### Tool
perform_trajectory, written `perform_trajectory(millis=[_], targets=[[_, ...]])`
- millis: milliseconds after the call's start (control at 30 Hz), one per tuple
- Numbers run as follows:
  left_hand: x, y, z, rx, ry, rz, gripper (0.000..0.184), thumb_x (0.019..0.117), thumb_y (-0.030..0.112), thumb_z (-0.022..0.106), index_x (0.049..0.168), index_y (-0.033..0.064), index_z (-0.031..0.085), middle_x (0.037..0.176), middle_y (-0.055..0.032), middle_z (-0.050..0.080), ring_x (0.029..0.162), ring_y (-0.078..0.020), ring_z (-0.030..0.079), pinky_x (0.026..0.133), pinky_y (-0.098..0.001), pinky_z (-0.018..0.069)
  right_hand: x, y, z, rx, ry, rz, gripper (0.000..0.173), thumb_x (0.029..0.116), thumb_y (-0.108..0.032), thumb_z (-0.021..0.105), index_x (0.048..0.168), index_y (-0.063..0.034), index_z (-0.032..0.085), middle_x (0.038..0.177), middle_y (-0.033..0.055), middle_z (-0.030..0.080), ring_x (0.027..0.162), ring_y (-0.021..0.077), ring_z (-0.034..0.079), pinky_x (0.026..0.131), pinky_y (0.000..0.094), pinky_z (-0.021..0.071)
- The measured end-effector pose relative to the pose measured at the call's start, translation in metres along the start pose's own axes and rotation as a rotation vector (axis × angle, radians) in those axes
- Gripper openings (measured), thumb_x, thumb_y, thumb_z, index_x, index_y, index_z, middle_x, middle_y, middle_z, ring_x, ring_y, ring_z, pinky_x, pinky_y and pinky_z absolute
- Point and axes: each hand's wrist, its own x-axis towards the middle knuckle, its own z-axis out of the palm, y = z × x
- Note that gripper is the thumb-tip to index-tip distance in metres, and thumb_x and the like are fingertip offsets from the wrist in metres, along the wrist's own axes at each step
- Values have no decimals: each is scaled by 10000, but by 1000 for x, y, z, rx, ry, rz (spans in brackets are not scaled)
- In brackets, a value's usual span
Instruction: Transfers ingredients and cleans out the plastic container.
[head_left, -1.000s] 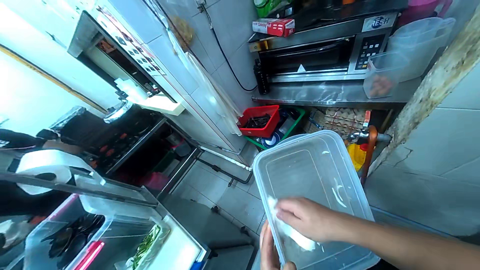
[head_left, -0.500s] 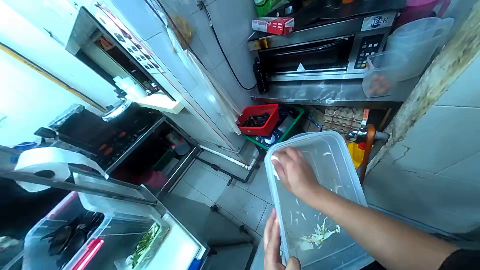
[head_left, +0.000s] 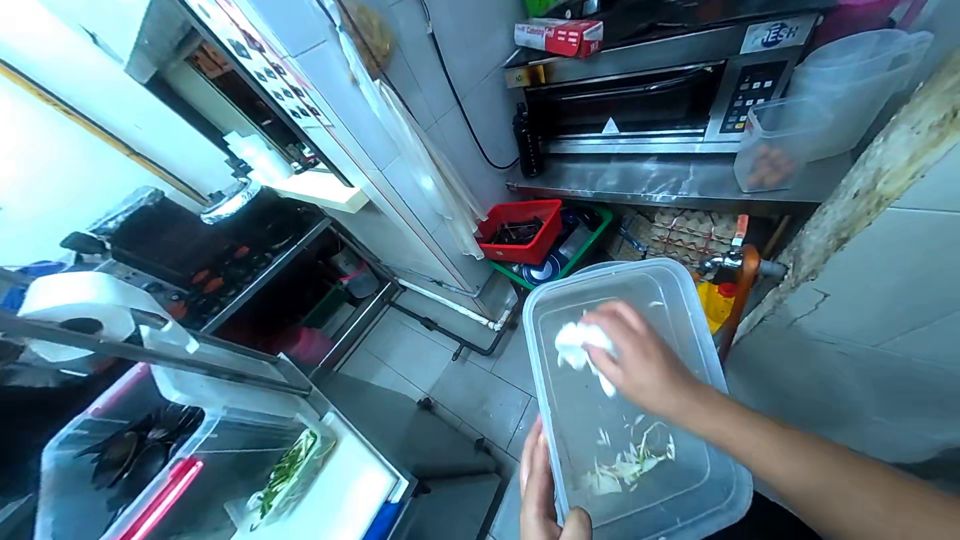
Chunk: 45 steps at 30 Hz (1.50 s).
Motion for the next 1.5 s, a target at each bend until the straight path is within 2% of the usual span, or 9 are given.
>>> perform_trajectory(millis=[100, 233, 333, 567, 767, 1000, 1167, 1333, 1500], targets=[[1, 1, 2, -3, -29, 14, 783, 726, -94, 567, 1496, -61, 431, 1635, -224, 268, 1478, -294, 365, 1129, -427, 467, 11, -6, 15, -21, 97, 23, 232, 954, -172, 700, 1165, -78, 720, 1234, 171, 632, 1143, 347, 624, 947, 513, 561], [1, -2, -1, -34, 10, -6, 795, 676, -125, 564, 1463, -89, 452, 1612, -235, 303, 1434, -284, 426, 1098, -408, 495, -43, -23, 35, -73, -484, -211, 253, 1019, -121, 551, 1226, -57, 682, 1334, 159, 598, 1295, 339, 546, 1048, 457, 522], [0, -6, -1, -70, 35, -38, 834, 659, -129, 552, 1480, -105, 407, 1609, -234, 309, 1418, -249, 447, 1095, -379, 488, -69, -12, 31, 40, -753, -354, 209, 978, -69, 570, 1128, -86, 713, 1277, 132, 630, 1219, 341, 584, 985, 483, 541], [-1, -8, -1, -132, 52, -70, 864, 676, -118, 560, 1516, -78, 362, 1618, -225, 299, 1414, -264, 456, 1084, -404, 501, -24, -42, -3, 25, -155, -121, 189, 945, -155, 657, 1109, -169, 750, 1156, 7, 649, 1071, 150, 628, 904, 338, 576], [-1, -13, -13, -218, 59, -52, 941, 660, -156, 561, 1560, -25, 318, 1606, -160, 350, 1360, -206, 509, 1057, -384, 515, -57, -32, 8, 32, -619, -496, 125, 990, -98, 575, 1046, -98, 687, 1199, 84, 639, 1160, 285, 606, 916, 421, 567], [1, -15, -12, -232, 79, -65, 919, 666, -97, 591, 1549, -9, 351, 1610, -156, 344, 1388, -240, 481, 1066, -416, 508, -26, -45, 4, -47, -185, -354, 144, 945, -130, 644, 1048, -147, 744, 1157, 21, 660, 1142, 175, 618, 919, 330, 578], [1, -17, -21, -268, 45, -15, 897, 683, -19, 675, 1536, 56, 410, 1600, -152, 361, 1371, -251, 494, 1065, -414, 501, -64, -29, 24, 138, -700, -519, 142, 985, -91, 575, 1060, -96, 696, 1205, 80, 648, 1158, 278, 609, 948, 427, 548], [-3, -4, -24, -126, 108, -24, 856, 695, -75, 622, 1519, 10, 407, 1611, -176, 328, 1392, -263, 479, 1055, -420, 527, -33, -14, -25, 0, -238, -411, 175, 950, -123, 611, 1057, -140, 748, 1185, 7, 671, 1158, 145, 623, 965, 312, 565], [1, 18, -20, 145, 189, 11, 600, 674, -61, 556, 1265, 30, 507, 1381, -128, 492, 1302, -234, 515, 1004, -371, 548, 19, 1, -56, -275, -58, -509, 192, 954, -105, 638, 1115, -110, 742, 1266, 92, 661, 1291, 291, 568, 1070, 450, 513]])
